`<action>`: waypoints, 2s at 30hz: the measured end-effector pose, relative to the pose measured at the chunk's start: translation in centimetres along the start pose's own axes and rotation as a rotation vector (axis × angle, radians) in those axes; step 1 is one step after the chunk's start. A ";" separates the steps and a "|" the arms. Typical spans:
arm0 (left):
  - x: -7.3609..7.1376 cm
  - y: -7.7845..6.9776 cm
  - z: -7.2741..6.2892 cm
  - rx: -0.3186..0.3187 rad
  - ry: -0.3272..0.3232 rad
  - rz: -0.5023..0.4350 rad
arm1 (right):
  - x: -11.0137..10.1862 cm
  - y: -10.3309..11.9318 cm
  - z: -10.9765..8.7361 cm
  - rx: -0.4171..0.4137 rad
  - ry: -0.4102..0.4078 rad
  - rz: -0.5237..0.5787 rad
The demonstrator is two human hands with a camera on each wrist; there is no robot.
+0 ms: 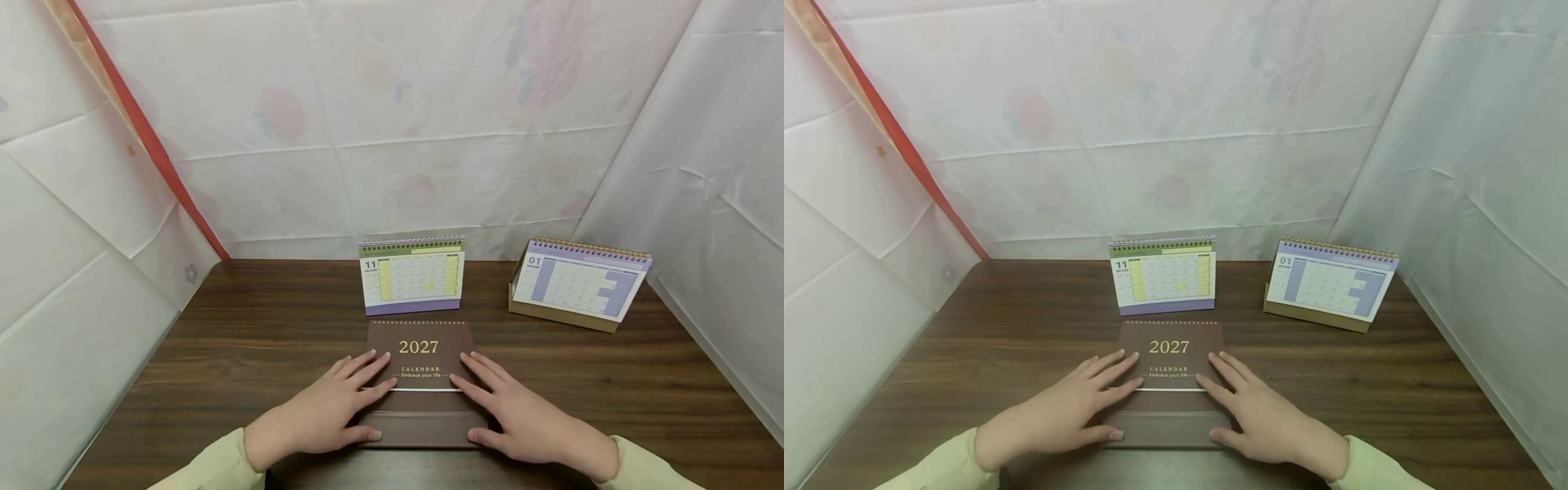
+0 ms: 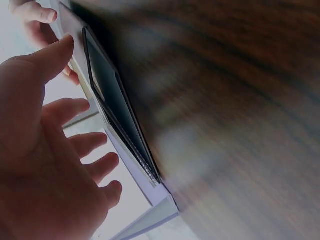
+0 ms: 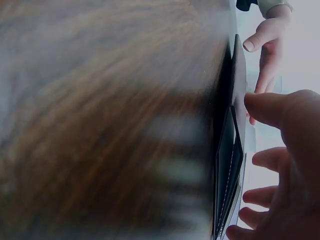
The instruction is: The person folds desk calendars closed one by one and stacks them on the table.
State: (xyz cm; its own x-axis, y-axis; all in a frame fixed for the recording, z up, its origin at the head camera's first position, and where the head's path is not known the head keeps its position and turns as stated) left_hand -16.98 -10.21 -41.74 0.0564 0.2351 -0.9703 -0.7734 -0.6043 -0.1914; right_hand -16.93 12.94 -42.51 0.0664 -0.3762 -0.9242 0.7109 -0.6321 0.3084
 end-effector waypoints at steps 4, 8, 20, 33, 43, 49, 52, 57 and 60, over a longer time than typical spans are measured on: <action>0.3 -0.3 0.0 0.014 0.029 0.038 | 0.2 0.4 0.0 -0.022 0.051 -0.016; 0.6 -0.2 -0.1 0.008 0.058 0.055 | 0.5 0.5 0.0 -0.028 0.089 -0.022; 1.5 0.1 -0.3 -0.019 0.148 0.001 | 1.4 0.2 -0.1 0.011 0.200 0.031; 1.6 0.3 -0.3 -0.069 0.226 -0.032 | 1.7 0.2 -0.1 0.007 0.241 0.037; 1.4 0.7 0.0 -0.056 0.139 -0.036 | 1.1 -0.3 0.4 -0.004 0.130 -0.036; -0.8 1.7 1.2 -0.100 -0.093 -0.050 | -0.4 -1.2 1.4 0.050 -0.027 -0.035; -1.9 2.8 1.5 -0.187 -0.192 -0.060 | -1.2 -1.6 1.7 0.058 -0.131 -0.056; -1.7 5.4 1.0 -0.381 -0.193 -0.170 | -1.8 -2.5 1.5 0.077 -0.209 -0.082; -1.1 6.6 0.7 -0.469 -0.161 -0.281 | -1.8 -2.8 1.4 0.092 -0.198 -0.073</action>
State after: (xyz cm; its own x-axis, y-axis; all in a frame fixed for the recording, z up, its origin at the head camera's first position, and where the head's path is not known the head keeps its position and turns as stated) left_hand -22.59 -13.88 -41.84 0.0940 0.5262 -0.8451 -0.3773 -0.7667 -0.5194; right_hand -19.99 14.47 -41.36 -0.1281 -0.4471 -0.8853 0.6415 -0.7181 0.2698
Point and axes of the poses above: each hand's wrist, its own z-axis towards the middle knuckle, its own x-axis out of the palm, y = z × x, the point moved 8 cm from there along z, towards the middle knuckle, and after that the axes turned 10 degrees about -y, right-handed, at the moved point
